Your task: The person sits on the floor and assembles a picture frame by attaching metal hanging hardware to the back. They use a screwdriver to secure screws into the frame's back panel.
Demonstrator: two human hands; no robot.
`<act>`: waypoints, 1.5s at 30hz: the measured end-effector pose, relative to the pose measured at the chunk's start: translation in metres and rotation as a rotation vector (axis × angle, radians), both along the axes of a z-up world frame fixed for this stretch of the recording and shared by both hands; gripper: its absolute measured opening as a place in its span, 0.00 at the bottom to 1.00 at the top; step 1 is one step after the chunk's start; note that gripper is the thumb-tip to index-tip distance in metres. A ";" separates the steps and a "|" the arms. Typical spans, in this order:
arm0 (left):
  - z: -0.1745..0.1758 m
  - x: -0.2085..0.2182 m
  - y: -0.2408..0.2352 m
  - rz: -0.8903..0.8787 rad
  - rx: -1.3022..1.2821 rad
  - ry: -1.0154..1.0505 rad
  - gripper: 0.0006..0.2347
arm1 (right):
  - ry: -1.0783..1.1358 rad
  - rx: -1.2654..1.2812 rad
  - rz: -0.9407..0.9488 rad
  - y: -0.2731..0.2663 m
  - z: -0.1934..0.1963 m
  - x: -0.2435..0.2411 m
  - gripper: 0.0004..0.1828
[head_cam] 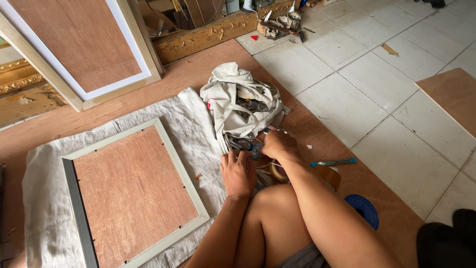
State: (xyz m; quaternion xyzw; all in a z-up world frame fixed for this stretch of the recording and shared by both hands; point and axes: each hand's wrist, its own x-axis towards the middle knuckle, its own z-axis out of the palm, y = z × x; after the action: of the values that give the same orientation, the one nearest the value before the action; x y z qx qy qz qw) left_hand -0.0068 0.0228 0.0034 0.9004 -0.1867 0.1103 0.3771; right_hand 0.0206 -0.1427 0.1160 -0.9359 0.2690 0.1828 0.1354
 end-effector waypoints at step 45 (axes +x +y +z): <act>0.100 0.006 0.298 0.183 -1.654 1.304 0.35 | -0.195 0.561 0.024 0.227 -0.117 0.012 0.37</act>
State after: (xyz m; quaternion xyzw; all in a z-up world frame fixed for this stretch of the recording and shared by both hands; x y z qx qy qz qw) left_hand -0.0010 0.3209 0.1035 0.2589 0.2539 -0.2739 0.8908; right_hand 0.0323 0.0839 -0.0006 -0.8781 0.1829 0.1606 0.4119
